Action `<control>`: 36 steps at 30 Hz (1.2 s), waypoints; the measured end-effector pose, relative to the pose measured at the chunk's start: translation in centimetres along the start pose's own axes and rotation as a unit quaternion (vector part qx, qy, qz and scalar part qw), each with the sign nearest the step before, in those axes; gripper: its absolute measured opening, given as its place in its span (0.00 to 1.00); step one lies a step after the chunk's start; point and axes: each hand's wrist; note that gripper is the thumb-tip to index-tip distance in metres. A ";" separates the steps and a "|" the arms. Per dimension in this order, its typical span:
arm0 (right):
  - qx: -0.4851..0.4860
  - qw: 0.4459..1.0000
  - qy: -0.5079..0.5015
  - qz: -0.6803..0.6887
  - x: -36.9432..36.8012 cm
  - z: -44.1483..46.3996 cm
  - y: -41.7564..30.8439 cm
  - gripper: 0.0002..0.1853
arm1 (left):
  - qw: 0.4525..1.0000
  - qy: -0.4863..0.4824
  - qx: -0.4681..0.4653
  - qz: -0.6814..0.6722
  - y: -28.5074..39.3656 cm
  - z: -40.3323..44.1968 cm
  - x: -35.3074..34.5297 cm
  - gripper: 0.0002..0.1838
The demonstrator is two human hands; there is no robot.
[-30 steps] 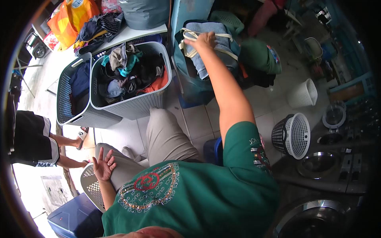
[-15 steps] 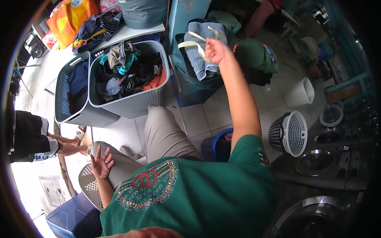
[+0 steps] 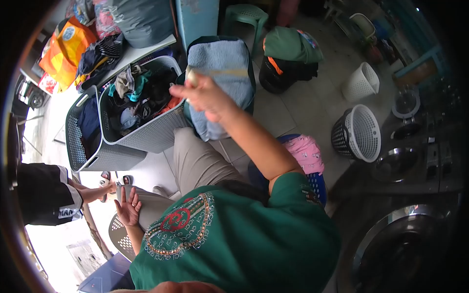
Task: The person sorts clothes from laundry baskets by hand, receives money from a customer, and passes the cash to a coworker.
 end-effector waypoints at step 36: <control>-0.013 0.841 0.527 0.124 53.6 -2.3 13.4 0.16 | 0.925 0.275 0.120 0.234 -3.0 8.2 -4.3 0.35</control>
Point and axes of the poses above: each hand's wrist, its own z-axis towards the middle knuckle, its own x-axis out of the back of the hand, y = z × x, and after that the axes turned 5 degrees about -x, right-handed
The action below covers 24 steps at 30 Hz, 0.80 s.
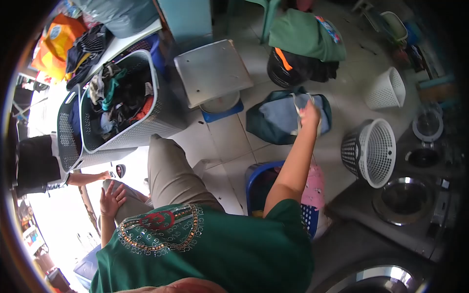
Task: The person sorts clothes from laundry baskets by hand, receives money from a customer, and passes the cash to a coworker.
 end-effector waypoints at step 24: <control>0.563 0.637 -0.153 -0.503 -19.9 -37.7 15.9 0.43 | 0.820 0.150 -0.423 0.356 -0.7 -2.8 -4.6 0.31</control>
Point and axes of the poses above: each hand's wrist, its own z-axis towards the middle knuckle, its own x-axis out of the back of the hand, y = z × x, and after that the axes turned 5 degrees about -x, right-handed
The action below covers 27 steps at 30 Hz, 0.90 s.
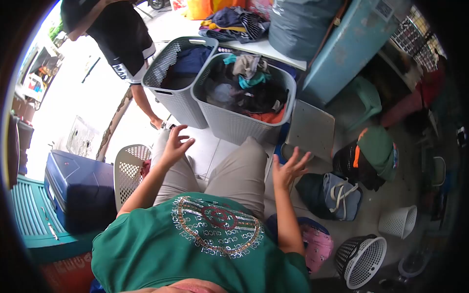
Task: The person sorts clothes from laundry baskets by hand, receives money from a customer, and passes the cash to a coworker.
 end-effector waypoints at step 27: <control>0.381 0.921 -0.086 -0.003 -2.8 -2.7 -8.9 0.34 | 0.685 0.113 -0.671 -0.260 33.1 -7.1 10.9 0.58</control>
Point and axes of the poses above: each hand's wrist, its own z-axis towards the middle knuckle, its own x-axis out of the back of the hand, y = z × x, and after that the axes turned 5 degrees about -x, right-handed
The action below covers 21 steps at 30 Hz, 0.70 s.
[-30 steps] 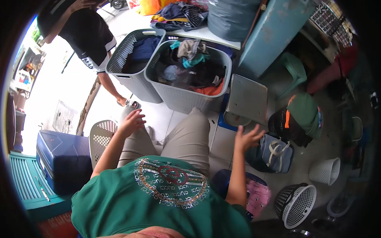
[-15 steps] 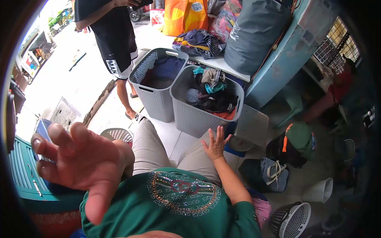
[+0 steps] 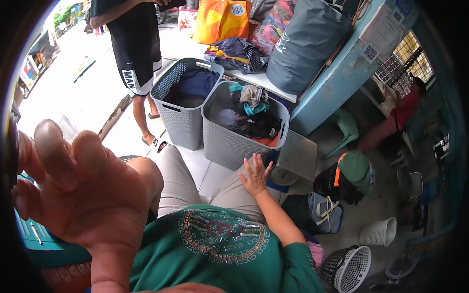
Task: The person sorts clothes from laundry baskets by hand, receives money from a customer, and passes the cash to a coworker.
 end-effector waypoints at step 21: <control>-0.057 0.992 -0.111 0.008 -2.6 3.8 2.0 0.35 | 0.870 -0.156 0.235 0.405 -21.8 -14.7 4.8 0.25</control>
Point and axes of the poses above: each hand's wrist, its own z-axis towards the middle knuckle, its own x-axis out of the back of the hand, y = z × x, and after that the axes turned 5 degrees about -x, right-handed
